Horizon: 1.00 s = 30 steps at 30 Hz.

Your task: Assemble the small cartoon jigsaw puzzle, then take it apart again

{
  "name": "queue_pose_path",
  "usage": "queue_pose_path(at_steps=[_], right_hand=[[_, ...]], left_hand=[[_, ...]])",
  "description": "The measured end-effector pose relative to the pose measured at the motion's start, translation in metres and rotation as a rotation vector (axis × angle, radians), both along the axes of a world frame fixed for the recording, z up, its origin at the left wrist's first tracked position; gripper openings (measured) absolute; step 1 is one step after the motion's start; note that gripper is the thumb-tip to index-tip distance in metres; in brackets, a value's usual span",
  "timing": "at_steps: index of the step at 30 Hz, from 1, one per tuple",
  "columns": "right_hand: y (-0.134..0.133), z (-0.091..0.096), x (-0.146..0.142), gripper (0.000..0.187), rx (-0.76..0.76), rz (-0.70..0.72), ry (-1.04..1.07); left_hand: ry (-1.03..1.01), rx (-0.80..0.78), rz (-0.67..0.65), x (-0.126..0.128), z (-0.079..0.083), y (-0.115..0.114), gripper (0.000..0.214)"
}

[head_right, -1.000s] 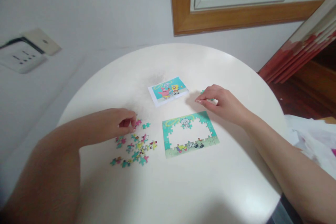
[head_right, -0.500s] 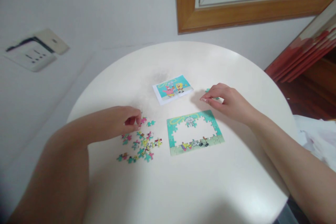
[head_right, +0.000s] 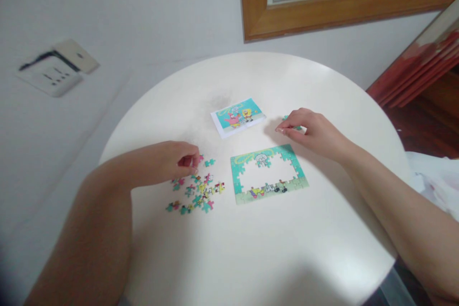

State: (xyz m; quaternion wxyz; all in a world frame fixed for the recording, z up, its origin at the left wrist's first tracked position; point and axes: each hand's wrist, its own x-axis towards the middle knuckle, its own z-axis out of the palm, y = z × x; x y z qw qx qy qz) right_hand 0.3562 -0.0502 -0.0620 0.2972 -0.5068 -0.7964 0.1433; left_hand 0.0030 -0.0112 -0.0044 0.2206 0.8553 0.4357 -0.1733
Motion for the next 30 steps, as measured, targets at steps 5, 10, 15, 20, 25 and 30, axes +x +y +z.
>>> queue_pose_path(at_steps=[5,10,15,20,25,30], right_hand=[[-0.0002,0.003,-0.0038,0.017,0.019,0.019,0.0],[0.0004,0.0042,-0.0058,0.017,0.024,0.024,-0.006],[0.0006,0.0037,-0.0057,0.018,0.027,0.044,-0.013],[0.0007,0.0041,-0.0067,0.018,0.037,0.06,0.0],[0.0002,0.0052,-0.0079,0.019,0.033,0.056,-0.002],[-0.0003,0.0059,-0.0073,0.02,0.013,0.053,-0.01]], left_hand=[[-0.006,0.006,-0.01,-0.0014,-0.0014,0.0005,0.008],[-0.008,0.012,-0.021,-0.0042,-0.0024,0.0011,0.011],[-0.004,0.006,-0.023,-0.0042,-0.004,0.0018,0.012],[-0.01,0.02,-0.03,-0.0067,-0.0072,0.003,0.012],[-0.023,0.036,-0.029,-0.0082,-0.0081,0.0033,0.014],[-0.029,0.025,-0.028,-0.006,-0.0078,0.0033,0.012]])
